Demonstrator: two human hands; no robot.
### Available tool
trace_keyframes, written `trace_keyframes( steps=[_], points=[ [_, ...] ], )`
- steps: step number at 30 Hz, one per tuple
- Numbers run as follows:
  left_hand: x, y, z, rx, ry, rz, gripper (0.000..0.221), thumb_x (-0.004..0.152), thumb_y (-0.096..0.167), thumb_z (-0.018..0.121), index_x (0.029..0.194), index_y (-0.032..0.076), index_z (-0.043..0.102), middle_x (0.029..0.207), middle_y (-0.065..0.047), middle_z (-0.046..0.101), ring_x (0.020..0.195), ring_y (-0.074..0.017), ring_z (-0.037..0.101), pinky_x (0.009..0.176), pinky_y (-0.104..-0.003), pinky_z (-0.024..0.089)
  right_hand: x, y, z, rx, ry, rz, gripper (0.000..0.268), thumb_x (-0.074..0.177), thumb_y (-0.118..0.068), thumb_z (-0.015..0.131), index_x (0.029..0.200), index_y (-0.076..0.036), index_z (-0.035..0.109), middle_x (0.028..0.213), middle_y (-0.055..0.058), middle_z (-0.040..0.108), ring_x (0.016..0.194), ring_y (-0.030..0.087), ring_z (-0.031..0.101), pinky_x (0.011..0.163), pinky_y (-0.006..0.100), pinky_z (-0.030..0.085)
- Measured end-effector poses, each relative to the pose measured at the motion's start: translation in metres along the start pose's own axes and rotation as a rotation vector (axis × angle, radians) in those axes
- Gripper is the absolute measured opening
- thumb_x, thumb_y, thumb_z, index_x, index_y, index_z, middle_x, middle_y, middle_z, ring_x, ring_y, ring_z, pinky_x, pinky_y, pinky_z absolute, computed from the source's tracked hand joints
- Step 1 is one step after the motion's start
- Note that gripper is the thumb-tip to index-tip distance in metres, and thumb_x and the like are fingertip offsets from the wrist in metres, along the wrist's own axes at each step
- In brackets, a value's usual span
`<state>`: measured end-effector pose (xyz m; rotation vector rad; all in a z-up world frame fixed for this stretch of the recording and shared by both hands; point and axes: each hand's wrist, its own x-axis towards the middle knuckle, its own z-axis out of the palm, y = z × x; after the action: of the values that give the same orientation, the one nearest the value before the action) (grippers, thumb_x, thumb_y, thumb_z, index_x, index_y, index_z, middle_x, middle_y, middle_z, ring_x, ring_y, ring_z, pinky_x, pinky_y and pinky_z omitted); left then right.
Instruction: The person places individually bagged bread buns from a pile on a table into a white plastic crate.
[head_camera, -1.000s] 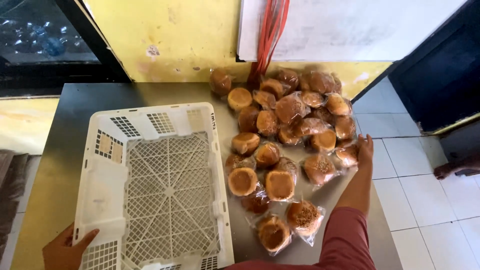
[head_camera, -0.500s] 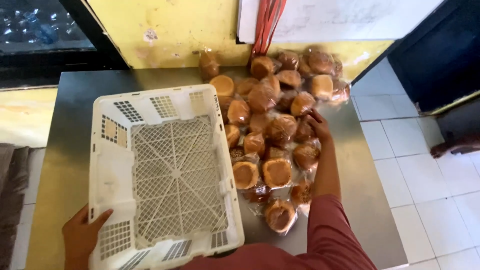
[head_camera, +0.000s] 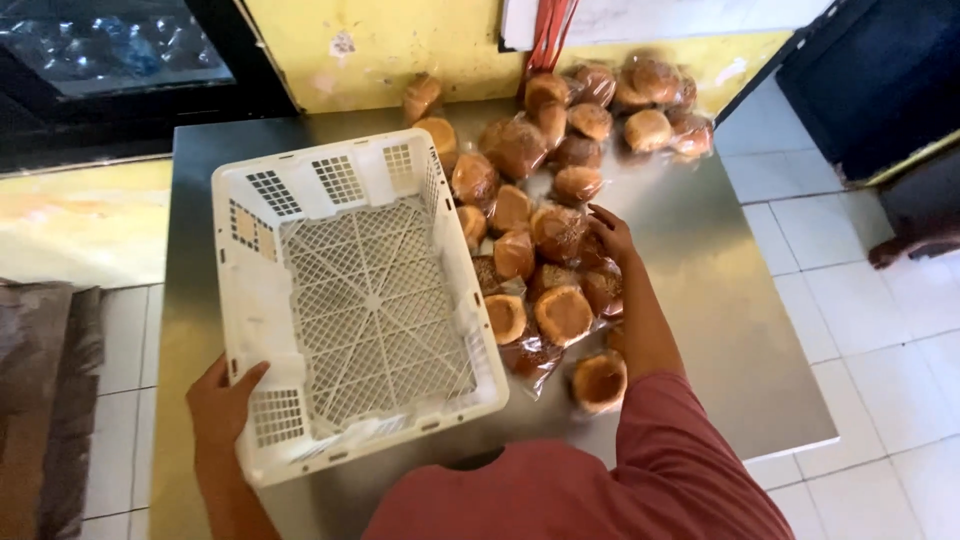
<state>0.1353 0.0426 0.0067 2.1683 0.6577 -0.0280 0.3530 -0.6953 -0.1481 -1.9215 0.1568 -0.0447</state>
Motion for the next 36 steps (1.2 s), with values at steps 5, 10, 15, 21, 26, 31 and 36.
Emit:
trace_keyframes(
  steps=[5, 10, 15, 21, 26, 31, 36],
  points=[
    [0.014, -0.006, -0.02, -0.162, -0.056, 0.081, 0.05, 0.085, 0.015, 0.082, 0.132, 0.006, 0.07, 0.103, -0.01, 0.077, 0.081, -0.0147, 0.07, 0.071, -0.033, 0.056, -0.025, 0.005, 0.003, -0.291, 0.164, -0.005, 0.052, 0.095, -0.033, 0.071, 0.141, -0.01, 0.065, 0.131, 0.018, 0.068, 0.116, 0.027, 0.066, 0.1, 0.039, 0.052],
    [0.036, -0.019, -0.038, -0.042, -0.142, 0.041, 0.04, 0.091, 0.019, 0.081, 0.128, 0.006, 0.073, 0.094, -0.014, 0.076, 0.074, -0.0207, 0.068, 0.066, -0.037, 0.055, -0.124, -0.038, 0.017, -0.598, 0.519, -0.268, 0.057, 0.084, -0.029, 0.088, 0.127, 0.001, 0.066, 0.126, 0.023, 0.065, 0.119, 0.04, 0.057, 0.102, 0.048, 0.046],
    [0.051, -0.045, -0.033, -0.221, -0.175, 0.287, 0.041, 0.085, 0.017, 0.085, 0.121, 0.002, 0.074, 0.094, -0.01, 0.077, 0.075, -0.0111, 0.063, 0.066, -0.03, 0.052, -0.295, -0.051, 0.046, -0.607, 1.254, 0.246, 0.046, 0.086, -0.033, 0.087, 0.123, -0.013, 0.07, 0.131, 0.011, 0.06, 0.124, 0.033, 0.056, 0.106, 0.054, 0.044],
    [0.051, -0.04, -0.033, -0.266, -0.205, 0.309, 0.041, 0.081, 0.016, 0.084, 0.119, 0.002, 0.073, 0.093, -0.008, 0.077, 0.076, -0.0113, 0.069, 0.068, -0.03, 0.056, -0.38, 0.039, 0.087, -0.582, 1.298, 0.587, 0.06, 0.092, -0.054, 0.081, 0.133, -0.012, 0.067, 0.129, 0.019, 0.061, 0.119, 0.04, 0.053, 0.095, 0.057, 0.043],
    [0.045, -0.046, -0.035, -0.211, -0.18, 0.345, 0.033, 0.084, 0.014, 0.081, 0.112, -0.001, 0.073, 0.09, -0.012, 0.077, 0.074, -0.0174, 0.07, 0.068, -0.033, 0.055, -0.361, 0.045, 0.163, -0.033, 1.299, 0.274, 0.052, 0.102, -0.043, 0.066, 0.146, -0.014, 0.064, 0.132, 0.011, 0.07, 0.118, 0.026, 0.065, 0.102, 0.043, 0.053],
    [0.059, -0.044, -0.024, -0.221, -0.104, 0.454, 0.035, 0.081, 0.014, 0.08, 0.112, -0.002, 0.073, 0.091, -0.013, 0.077, 0.077, -0.0178, 0.072, 0.071, -0.033, 0.056, -0.322, 0.056, 0.211, 0.171, 1.137, -0.084, 0.073, 0.102, -0.031, 0.075, 0.158, -0.011, 0.032, 0.143, 0.014, 0.056, 0.124, 0.028, 0.059, 0.099, 0.04, 0.055],
    [0.048, -0.04, -0.029, -0.24, -0.129, 0.387, 0.034, 0.083, 0.014, 0.078, 0.113, -0.001, 0.073, 0.09, -0.012, 0.076, 0.075, -0.0178, 0.071, 0.069, -0.033, 0.055, -0.333, -0.048, 0.227, 0.562, 1.122, 0.066, 0.1, 0.076, -0.003, 0.084, 0.153, -0.01, 0.022, 0.134, 0.017, 0.055, 0.115, 0.029, 0.062, 0.092, 0.041, 0.059]
  ],
)
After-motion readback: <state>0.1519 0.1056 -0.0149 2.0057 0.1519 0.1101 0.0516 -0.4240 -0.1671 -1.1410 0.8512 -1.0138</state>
